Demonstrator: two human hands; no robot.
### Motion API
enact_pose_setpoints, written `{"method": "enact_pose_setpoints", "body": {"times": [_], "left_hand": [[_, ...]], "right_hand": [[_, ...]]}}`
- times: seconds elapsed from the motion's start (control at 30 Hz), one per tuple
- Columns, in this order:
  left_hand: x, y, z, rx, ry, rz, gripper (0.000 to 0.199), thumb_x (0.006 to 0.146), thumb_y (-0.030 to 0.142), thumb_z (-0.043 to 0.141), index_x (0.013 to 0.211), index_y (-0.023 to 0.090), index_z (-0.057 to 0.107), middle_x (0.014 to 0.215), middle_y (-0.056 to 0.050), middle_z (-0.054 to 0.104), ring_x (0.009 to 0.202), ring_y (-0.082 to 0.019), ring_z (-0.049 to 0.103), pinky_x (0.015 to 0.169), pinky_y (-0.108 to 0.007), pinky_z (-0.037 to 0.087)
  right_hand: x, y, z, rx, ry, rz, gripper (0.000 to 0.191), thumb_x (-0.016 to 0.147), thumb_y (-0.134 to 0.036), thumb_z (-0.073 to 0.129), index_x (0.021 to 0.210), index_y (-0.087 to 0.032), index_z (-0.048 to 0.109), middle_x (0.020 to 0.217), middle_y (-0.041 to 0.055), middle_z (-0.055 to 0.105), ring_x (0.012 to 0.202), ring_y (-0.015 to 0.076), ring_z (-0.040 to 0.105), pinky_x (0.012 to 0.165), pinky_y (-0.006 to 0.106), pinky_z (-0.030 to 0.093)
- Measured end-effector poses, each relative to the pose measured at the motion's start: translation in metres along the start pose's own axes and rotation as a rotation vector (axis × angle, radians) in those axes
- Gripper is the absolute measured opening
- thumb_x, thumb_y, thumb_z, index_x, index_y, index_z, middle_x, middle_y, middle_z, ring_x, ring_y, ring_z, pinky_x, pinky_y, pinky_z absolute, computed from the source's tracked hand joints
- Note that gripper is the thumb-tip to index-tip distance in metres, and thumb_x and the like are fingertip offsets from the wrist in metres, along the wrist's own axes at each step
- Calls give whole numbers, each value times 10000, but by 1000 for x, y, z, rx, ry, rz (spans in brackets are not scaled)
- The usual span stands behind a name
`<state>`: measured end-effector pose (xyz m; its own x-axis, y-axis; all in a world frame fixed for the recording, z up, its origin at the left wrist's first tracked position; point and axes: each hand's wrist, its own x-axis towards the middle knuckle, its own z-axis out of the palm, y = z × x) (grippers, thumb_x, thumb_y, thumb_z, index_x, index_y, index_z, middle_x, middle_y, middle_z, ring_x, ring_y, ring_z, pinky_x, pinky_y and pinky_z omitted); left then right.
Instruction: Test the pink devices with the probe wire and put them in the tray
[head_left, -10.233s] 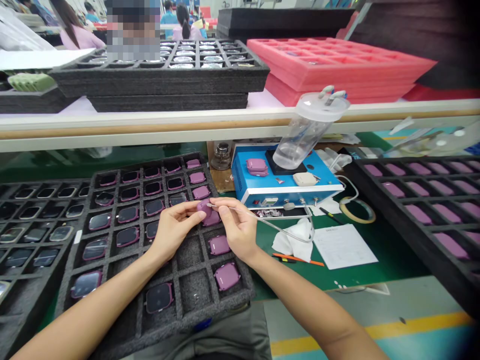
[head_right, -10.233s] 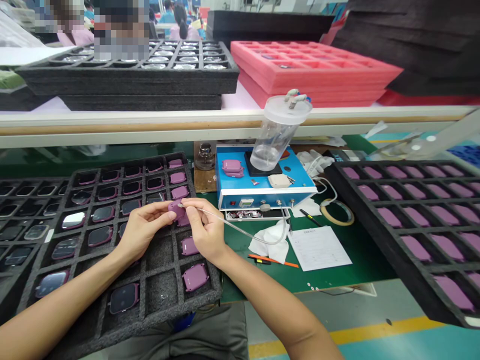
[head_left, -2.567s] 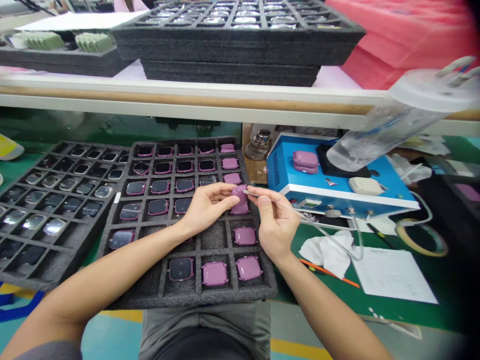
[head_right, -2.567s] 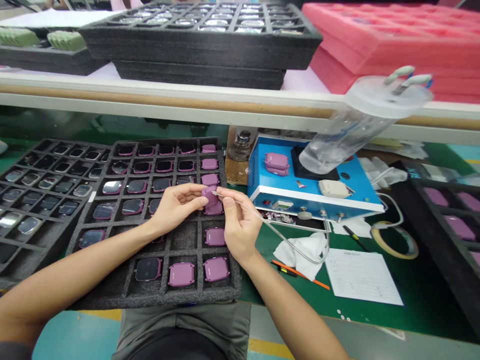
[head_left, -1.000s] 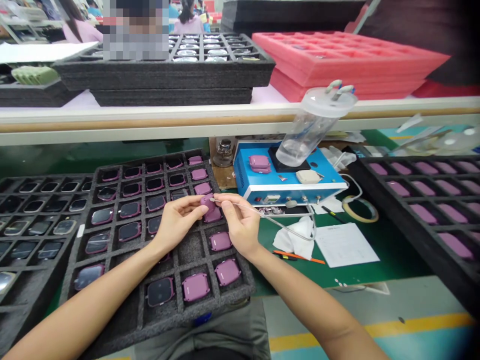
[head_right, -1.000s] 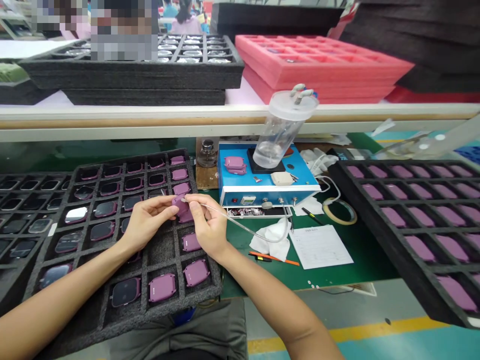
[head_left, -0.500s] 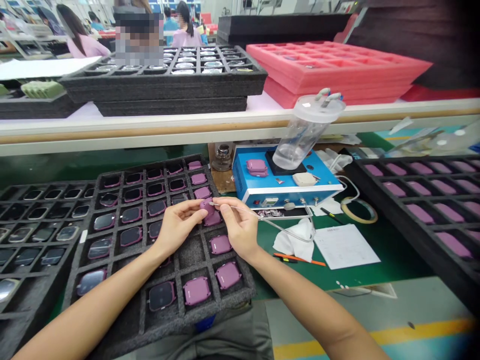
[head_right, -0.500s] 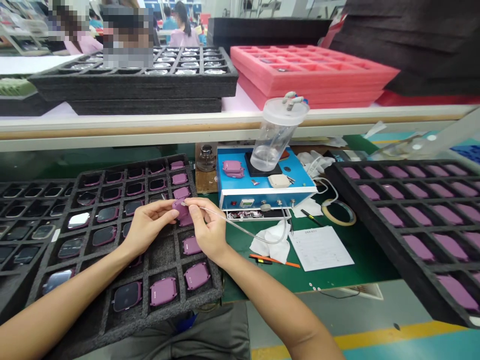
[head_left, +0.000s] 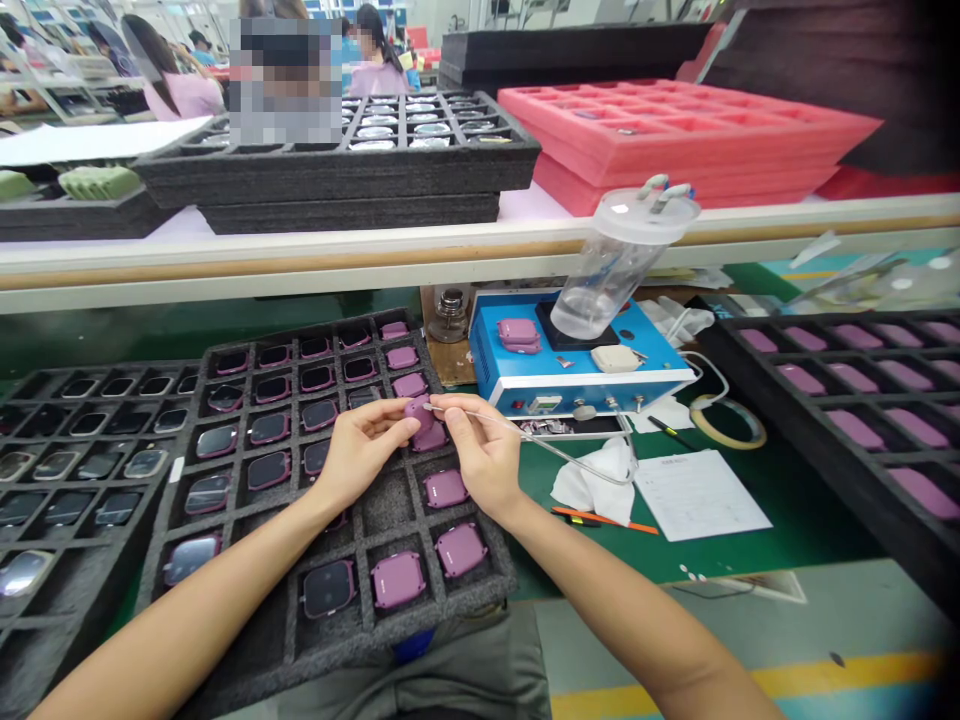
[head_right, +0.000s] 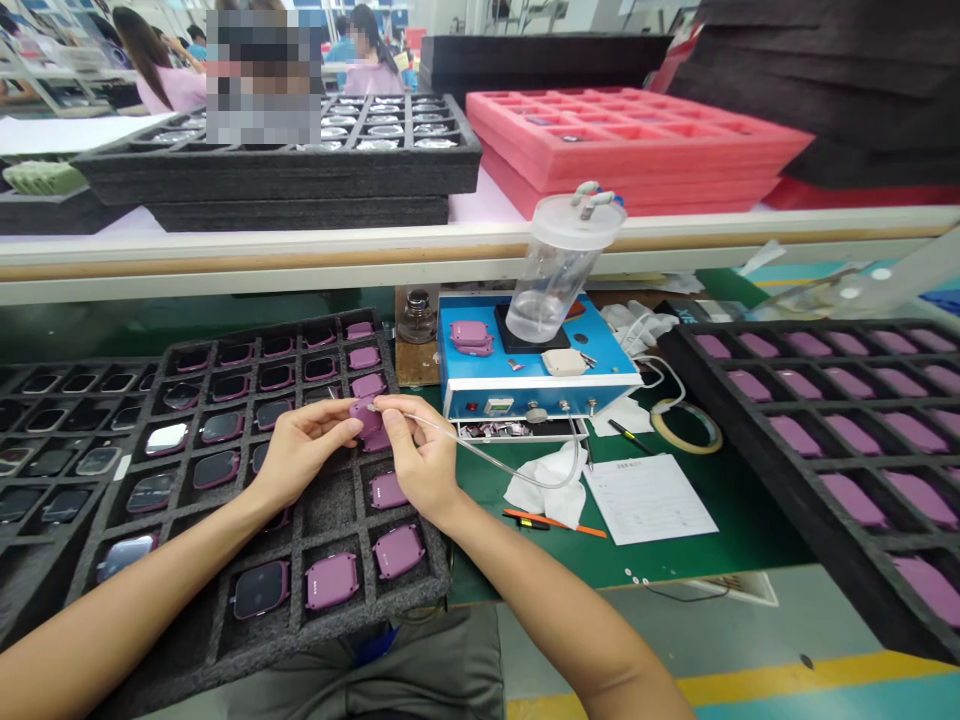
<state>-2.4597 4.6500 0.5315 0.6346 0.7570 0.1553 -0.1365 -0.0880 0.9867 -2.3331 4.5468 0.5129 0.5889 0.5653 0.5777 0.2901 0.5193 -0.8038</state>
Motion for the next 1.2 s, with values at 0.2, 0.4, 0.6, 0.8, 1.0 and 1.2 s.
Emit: {"method": "enact_pose_setpoints", "body": {"times": [0.2, 0.4, 0.6, 0.8, 1.0, 1.2], "left_hand": [[0, 1, 0, 4, 1, -2, 465, 616, 430, 937, 971, 156, 814, 817, -57, 783, 660, -162, 677, 653, -286, 590], [0, -1, 0, 0, 1, -4, 471, 620, 428, 937, 985, 156, 810, 824, -53, 786, 676, -157, 682, 651, -274, 590], [1, -6, -2, 7, -6, 21, 453, 657, 435, 912, 995, 153, 803, 831, -55, 784, 675, -154, 683, 667, -281, 595], [3, 1, 0, 172, -40, 110, 431, 800, 430, 763, 1102, 122, 768, 883, -87, 782, 695, -189, 690, 669, -316, 584], [-15, 44, -20, 782, -510, 222, 280, 929, 242, 575, 1128, 207, 769, 1145, -59, 784, 1065, -236, 718, 947, -323, 524], [-58, 56, -27, 1269, -628, 119, 396, 944, 212, 568, 1328, 227, 664, 1212, -82, 765, 1064, -265, 737, 879, -331, 534]], "right_hand": [[0, 0, 0, -13, 0, 4, 192, 972, -373, 640, 983, -223, 761, 1028, 67, 772, 967, 192, 744, 885, 338, 635], [-1, 0, -1, 3, -5, 12, 184, 974, -362, 645, 985, -221, 763, 1028, 64, 770, 967, 188, 741, 889, 334, 629], [0, 1, 0, 10, -6, -2, 171, 979, -345, 642, 995, -227, 766, 1032, 62, 768, 971, 191, 739, 891, 336, 626], [-5, -2, -4, -8, 21, -2, 175, 978, -351, 646, 1000, -226, 766, 1018, 57, 772, 962, 194, 737, 913, 359, 615], [-9, -5, -5, 10, 108, -49, 192, 974, -377, 654, 982, -222, 767, 984, 51, 758, 930, 184, 737, 875, 352, 636], [-10, -4, -4, -22, 92, -31, 199, 961, -384, 664, 956, -213, 766, 957, 53, 756, 907, 180, 736, 846, 340, 644]]}}
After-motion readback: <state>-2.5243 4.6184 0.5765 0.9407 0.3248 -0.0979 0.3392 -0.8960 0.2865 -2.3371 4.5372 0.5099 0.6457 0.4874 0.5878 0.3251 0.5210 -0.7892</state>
